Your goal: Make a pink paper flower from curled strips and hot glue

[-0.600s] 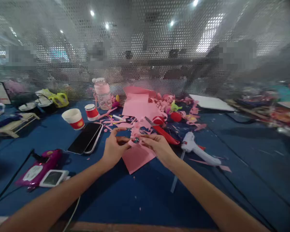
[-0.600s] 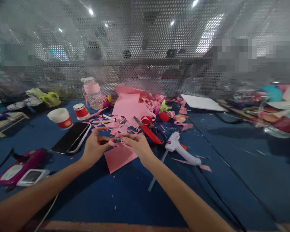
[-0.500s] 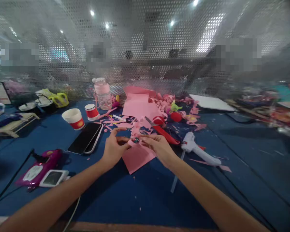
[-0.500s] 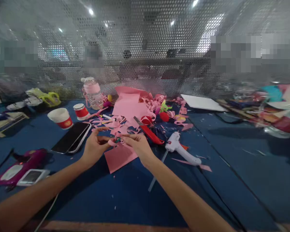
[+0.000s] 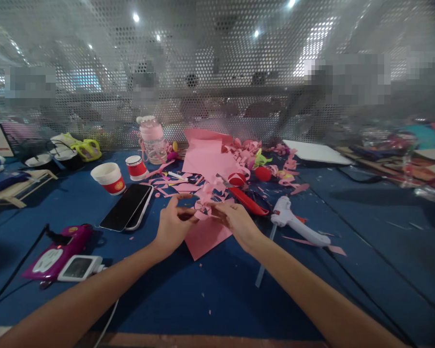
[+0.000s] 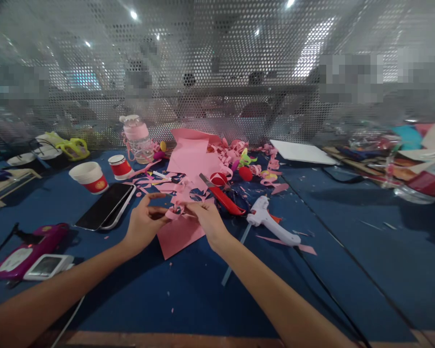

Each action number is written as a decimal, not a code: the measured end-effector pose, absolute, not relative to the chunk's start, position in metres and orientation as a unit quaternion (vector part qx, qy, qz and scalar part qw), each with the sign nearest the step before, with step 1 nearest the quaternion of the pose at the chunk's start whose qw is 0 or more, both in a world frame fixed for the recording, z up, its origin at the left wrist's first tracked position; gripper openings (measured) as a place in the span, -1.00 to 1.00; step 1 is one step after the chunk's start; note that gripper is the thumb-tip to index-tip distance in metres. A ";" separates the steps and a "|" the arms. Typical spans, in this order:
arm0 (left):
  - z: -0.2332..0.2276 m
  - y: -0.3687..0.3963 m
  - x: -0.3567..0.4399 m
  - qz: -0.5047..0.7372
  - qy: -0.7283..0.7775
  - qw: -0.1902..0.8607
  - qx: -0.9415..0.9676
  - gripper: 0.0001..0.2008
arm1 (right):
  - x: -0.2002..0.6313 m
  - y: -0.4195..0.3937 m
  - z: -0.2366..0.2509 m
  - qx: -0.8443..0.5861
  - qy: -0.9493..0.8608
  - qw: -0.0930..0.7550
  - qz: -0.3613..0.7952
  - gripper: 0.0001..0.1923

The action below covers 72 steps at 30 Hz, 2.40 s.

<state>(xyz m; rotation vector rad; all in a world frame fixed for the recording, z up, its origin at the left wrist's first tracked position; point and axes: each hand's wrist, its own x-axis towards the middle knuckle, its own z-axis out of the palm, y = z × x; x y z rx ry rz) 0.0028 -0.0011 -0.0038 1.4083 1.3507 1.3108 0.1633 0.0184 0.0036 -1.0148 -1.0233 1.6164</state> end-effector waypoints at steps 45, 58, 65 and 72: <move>-0.005 0.012 0.004 0.595 0.374 0.643 0.302 -0.59 | 0.145 0.009 -0.003 -0.378 -0.501 0.396 0.670 -0.67; -0.004 0.013 0.002 0.580 0.352 0.679 0.281 -0.65 | 0.143 0.009 -0.003 -0.346 -0.490 0.415 0.684 -0.70; -0.002 0.012 0.004 0.573 0.368 0.682 0.268 -0.65 | 0.143 0.008 -0.005 -0.351 -0.494 0.415 0.679 -0.68; -0.002 0.012 0.004 0.571 0.379 0.681 0.259 -0.65 | 0.142 0.008 -0.003 -0.360 -0.487 0.410 0.682 -0.68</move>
